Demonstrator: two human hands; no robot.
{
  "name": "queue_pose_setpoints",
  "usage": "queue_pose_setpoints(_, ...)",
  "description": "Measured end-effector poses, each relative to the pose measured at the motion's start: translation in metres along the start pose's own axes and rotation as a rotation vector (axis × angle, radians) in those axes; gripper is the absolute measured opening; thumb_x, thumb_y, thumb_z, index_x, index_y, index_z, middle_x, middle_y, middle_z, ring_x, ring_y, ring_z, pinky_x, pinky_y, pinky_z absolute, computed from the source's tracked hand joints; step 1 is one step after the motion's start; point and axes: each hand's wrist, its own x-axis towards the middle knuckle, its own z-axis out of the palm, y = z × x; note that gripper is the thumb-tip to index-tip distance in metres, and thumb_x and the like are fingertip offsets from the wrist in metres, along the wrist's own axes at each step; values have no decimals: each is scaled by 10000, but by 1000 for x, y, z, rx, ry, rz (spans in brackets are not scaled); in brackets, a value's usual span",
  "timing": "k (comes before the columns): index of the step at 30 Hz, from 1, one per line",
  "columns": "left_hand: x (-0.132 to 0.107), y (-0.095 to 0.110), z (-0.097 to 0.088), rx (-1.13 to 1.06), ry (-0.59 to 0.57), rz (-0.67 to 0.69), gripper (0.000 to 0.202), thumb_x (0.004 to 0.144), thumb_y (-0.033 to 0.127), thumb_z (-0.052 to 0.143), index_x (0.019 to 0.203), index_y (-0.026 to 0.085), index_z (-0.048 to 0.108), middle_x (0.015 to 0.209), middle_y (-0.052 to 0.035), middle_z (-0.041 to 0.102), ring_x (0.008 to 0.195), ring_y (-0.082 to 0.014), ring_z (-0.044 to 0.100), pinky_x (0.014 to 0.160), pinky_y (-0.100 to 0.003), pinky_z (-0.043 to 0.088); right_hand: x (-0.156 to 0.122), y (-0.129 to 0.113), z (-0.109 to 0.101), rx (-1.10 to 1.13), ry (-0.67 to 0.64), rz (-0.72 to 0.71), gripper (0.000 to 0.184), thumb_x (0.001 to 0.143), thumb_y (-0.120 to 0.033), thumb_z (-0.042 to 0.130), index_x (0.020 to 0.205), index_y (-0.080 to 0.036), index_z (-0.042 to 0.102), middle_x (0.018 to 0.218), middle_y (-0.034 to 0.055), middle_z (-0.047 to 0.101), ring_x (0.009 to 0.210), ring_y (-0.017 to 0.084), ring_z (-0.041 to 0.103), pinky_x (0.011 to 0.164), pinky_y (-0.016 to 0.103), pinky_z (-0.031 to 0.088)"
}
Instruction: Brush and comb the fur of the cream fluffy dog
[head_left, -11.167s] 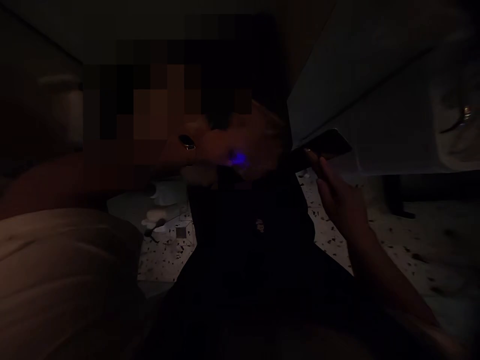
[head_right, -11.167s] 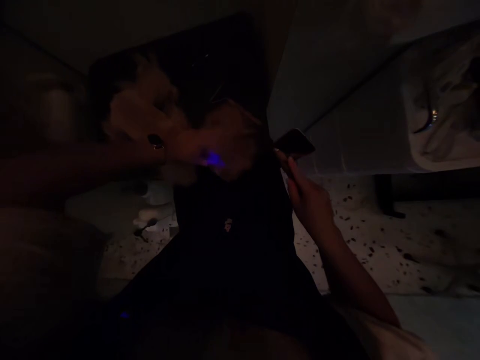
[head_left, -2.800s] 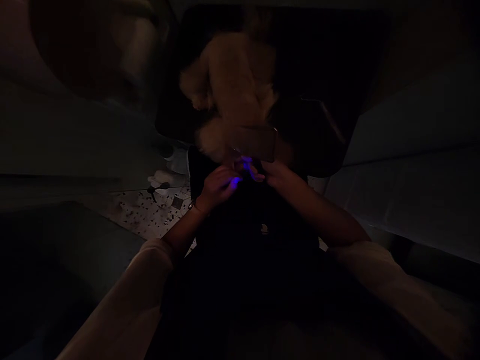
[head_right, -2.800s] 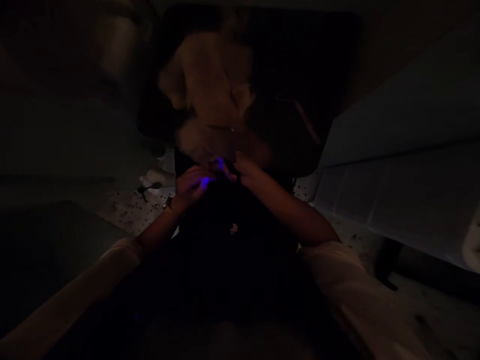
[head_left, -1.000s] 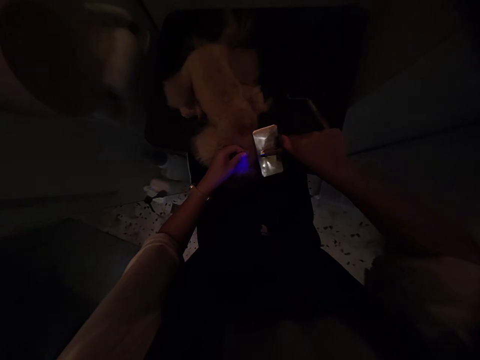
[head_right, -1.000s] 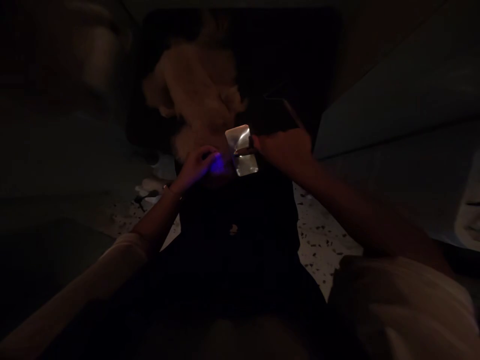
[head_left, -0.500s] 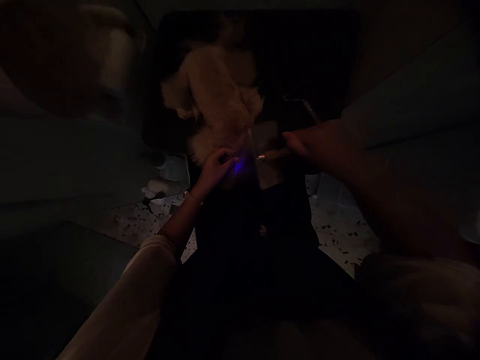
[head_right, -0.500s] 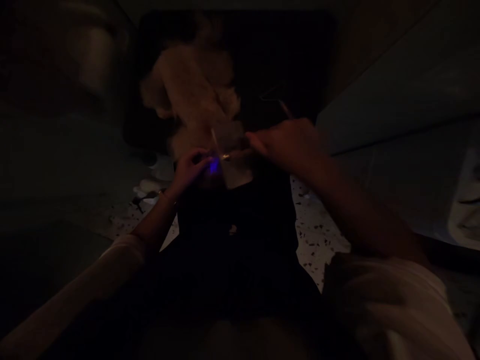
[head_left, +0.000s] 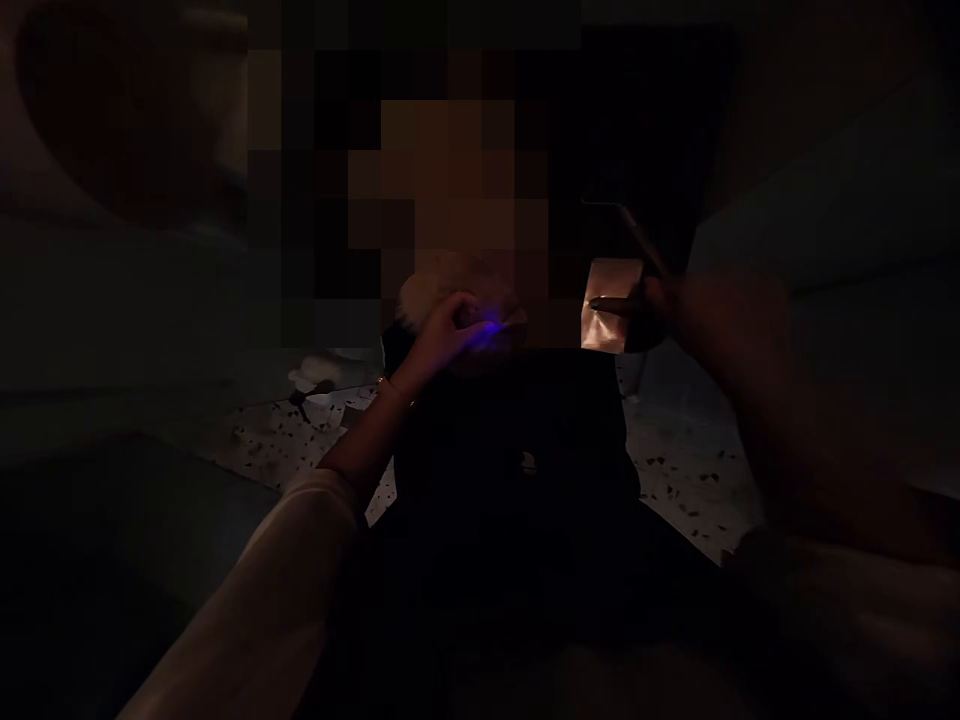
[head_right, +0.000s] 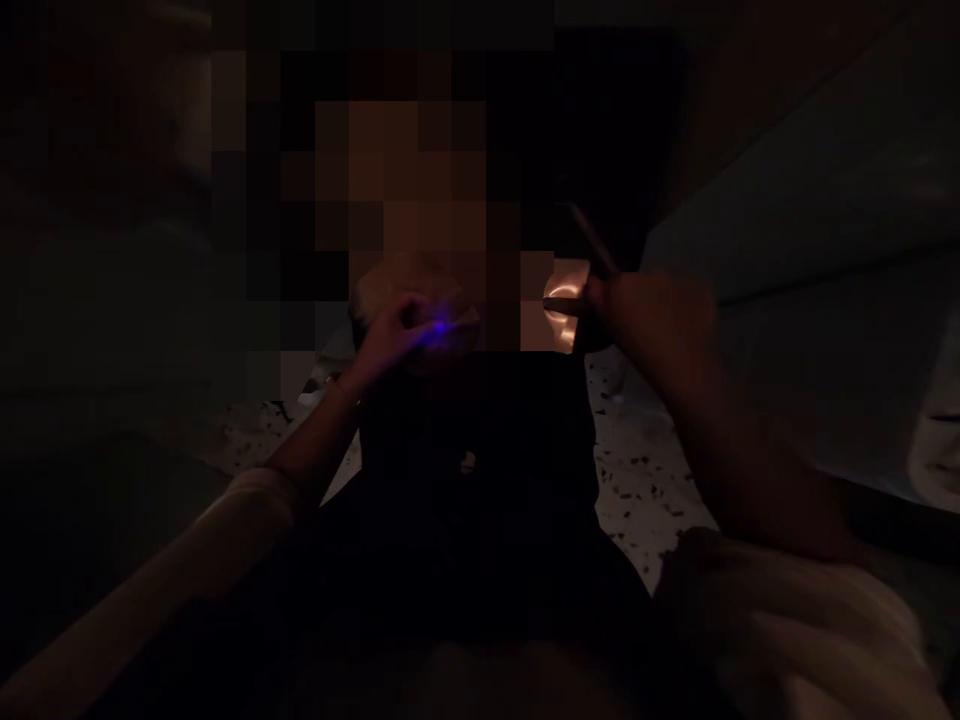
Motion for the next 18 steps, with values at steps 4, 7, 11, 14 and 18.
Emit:
queue_pose_setpoints(4,-1,-7,2,-5,18,18,339,689,195,811,944,155,592,852,0,604,797,-131,561,740,-233,471,0,-15,18,599,-272,156,265,896,-417,584,1009,-186,649,577,41,598,443,124,486,463,245,317)
queue_pose_setpoints(7,-3,-13,6,15,39,57,395,686,203,822,987,156,570,932,-16,614,875,-145,577,795,-245,478,-3,-47,43,1116,-515,95,277,899,-431,536,1024,-187,576,480,-21,540,319,99,365,343,220,223)
queue_pose_setpoints(11,-6,-20,12,37,68,52,474,686,189,832,1055,150,537,1014,-44,613,952,-170,589,863,-280,482,-4,-91,76,1533,-490,-24,211,856,-405,551,908,-203,517,498,-39,530,347,84,381,315,194,233)
queue_pose_setpoints(14,-8,-23,16,27,95,39,503,699,184,825,1093,150,515,1064,-59,613,995,-179,594,903,-300,482,2,-114,93,1661,-372,-52,237,848,-439,535,802,-212,485,487,-56,475,354,65,352,309,182,222)
queue_pose_setpoints(18,-8,-25,22,18,149,54,516,692,167,824,1097,163,504,1109,-64,609,1055,-189,592,956,-318,474,13,-134,103,1705,-239,-17,320,849,-508,550,762,-209,480,516,-51,458,389,59,371,318,179,205)
